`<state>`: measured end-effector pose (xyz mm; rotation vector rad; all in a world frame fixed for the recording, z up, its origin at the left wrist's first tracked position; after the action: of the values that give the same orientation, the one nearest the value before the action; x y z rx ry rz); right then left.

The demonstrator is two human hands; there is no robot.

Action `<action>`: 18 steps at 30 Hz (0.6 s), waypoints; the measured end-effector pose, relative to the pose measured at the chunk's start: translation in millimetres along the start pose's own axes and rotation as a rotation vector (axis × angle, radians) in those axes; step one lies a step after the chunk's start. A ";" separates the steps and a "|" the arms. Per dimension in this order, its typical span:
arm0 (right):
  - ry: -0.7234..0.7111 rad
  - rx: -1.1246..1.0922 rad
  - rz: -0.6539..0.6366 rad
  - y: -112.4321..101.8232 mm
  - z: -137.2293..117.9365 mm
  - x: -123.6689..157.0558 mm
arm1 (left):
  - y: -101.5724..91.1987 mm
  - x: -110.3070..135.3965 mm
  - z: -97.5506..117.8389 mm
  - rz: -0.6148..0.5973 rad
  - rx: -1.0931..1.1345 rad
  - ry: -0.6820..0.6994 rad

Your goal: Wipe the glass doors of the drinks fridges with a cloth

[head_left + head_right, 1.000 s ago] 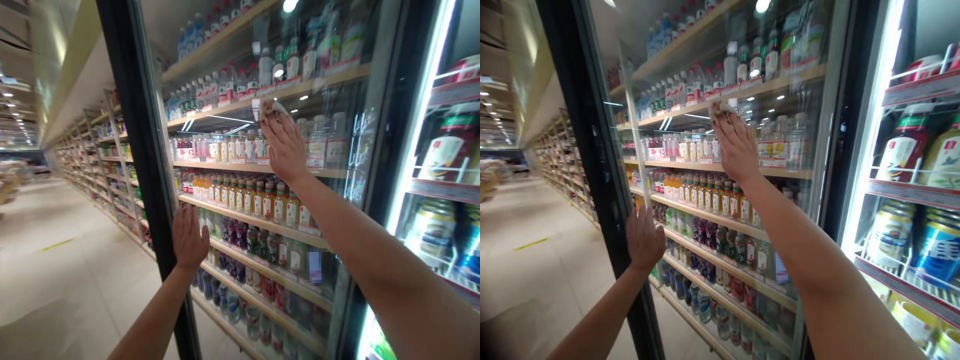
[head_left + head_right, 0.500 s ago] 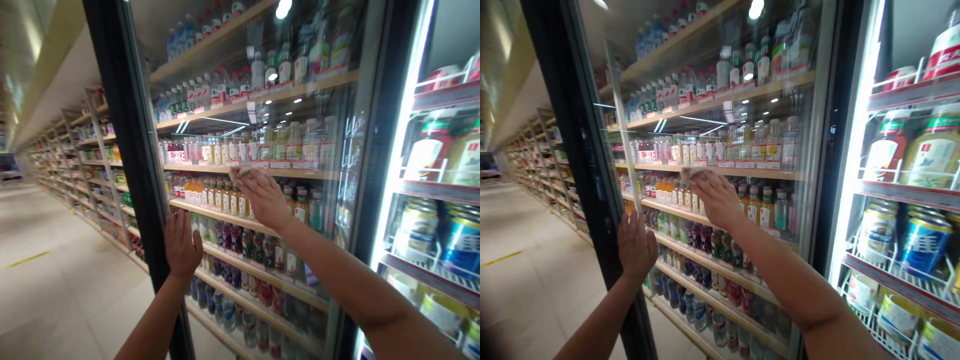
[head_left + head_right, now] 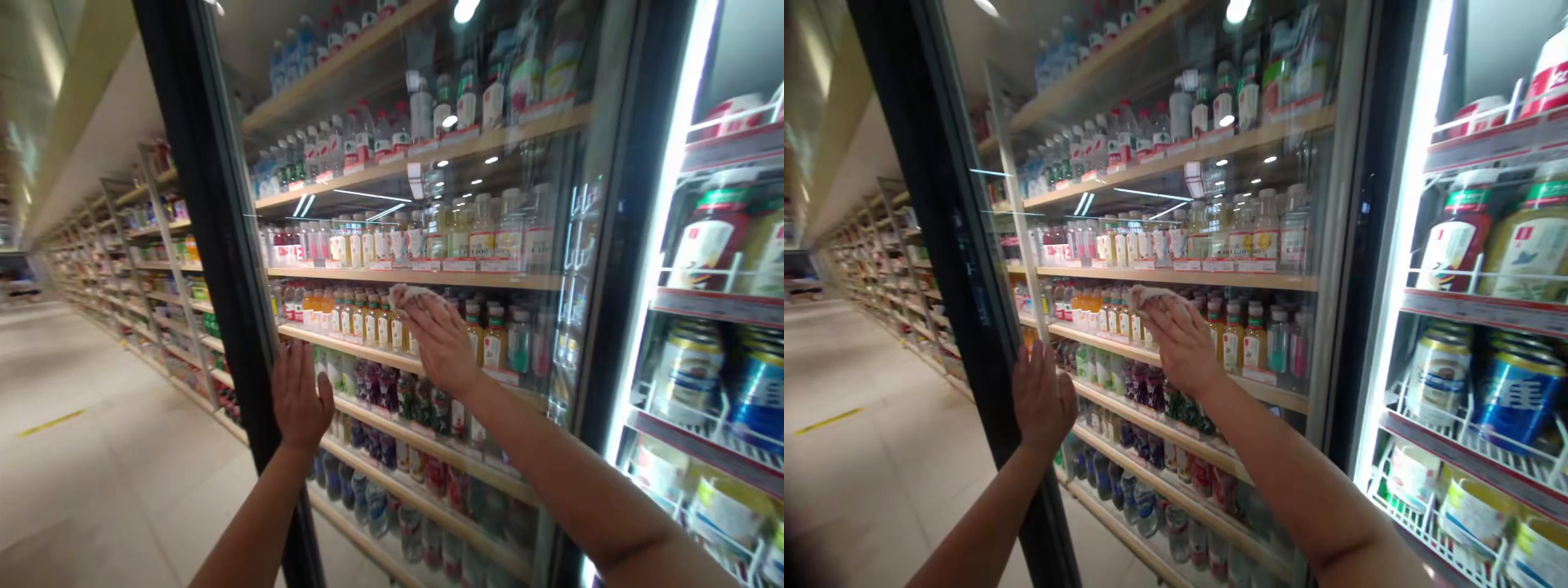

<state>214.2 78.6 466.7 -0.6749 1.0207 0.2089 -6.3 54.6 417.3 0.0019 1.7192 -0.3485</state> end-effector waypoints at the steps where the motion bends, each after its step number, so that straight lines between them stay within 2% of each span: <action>1: 0.022 -0.010 0.003 4.5 -3.9 6.3 | 1.3 0.2 -1.5 -0.005 0.004 -0.010; 3: -0.092 -0.033 -0.043 25.7 -34.2 28.7 | 3.7 0.6 -4.3 -0.015 0.010 -0.028; 5: -0.378 -0.044 -0.093 46.1 -77.1 58.1 | 4.3 0.7 -4.9 -0.013 0.010 -0.028; 7: -0.535 -0.030 -0.101 51.4 -91.8 74.0 | 3.6 0.5 -3.7 -0.005 0.009 -0.013; 8: -0.523 -0.018 -0.097 48.3 -85.7 70.8 | 3.1 0.5 -3.0 0.001 0.008 -0.005; 9: -0.449 -0.004 -0.086 41.8 -71.9 60.7 | 2.5 0.4 -2.4 0.006 0.008 0.003; 12: -0.107 0.029 -0.028 18.2 -23.5 26.4 | 1.9 0.7 -2.0 0.016 0.009 0.013; 14: -0.003 0.025 0.002 15.4 -18.2 23.0 | 2.5 1.0 -3.3 0.017 0.018 0.007; 16: -0.114 -0.002 -0.030 29.8 -43.7 36.2 | 3.7 1.1 -5.3 0.012 0.031 -0.006; 18: -0.335 -0.030 -0.075 46.4 -77.3 59.5 | 4.3 1.1 -6.5 0.008 0.039 -0.015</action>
<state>168.6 59.4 370.7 -0.6774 0.6711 0.2621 -11.9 59.9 416.2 0.0347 1.6972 -0.3745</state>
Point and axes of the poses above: each hand's wrist, its own x-axis away from the middle knuckle, its own y-axis out of the palm, z = x × y, the point moved 10 cm from there along -x, towards the middle knuckle, and after that the axes turned 11 degrees about -z, right-handed, at the moved point
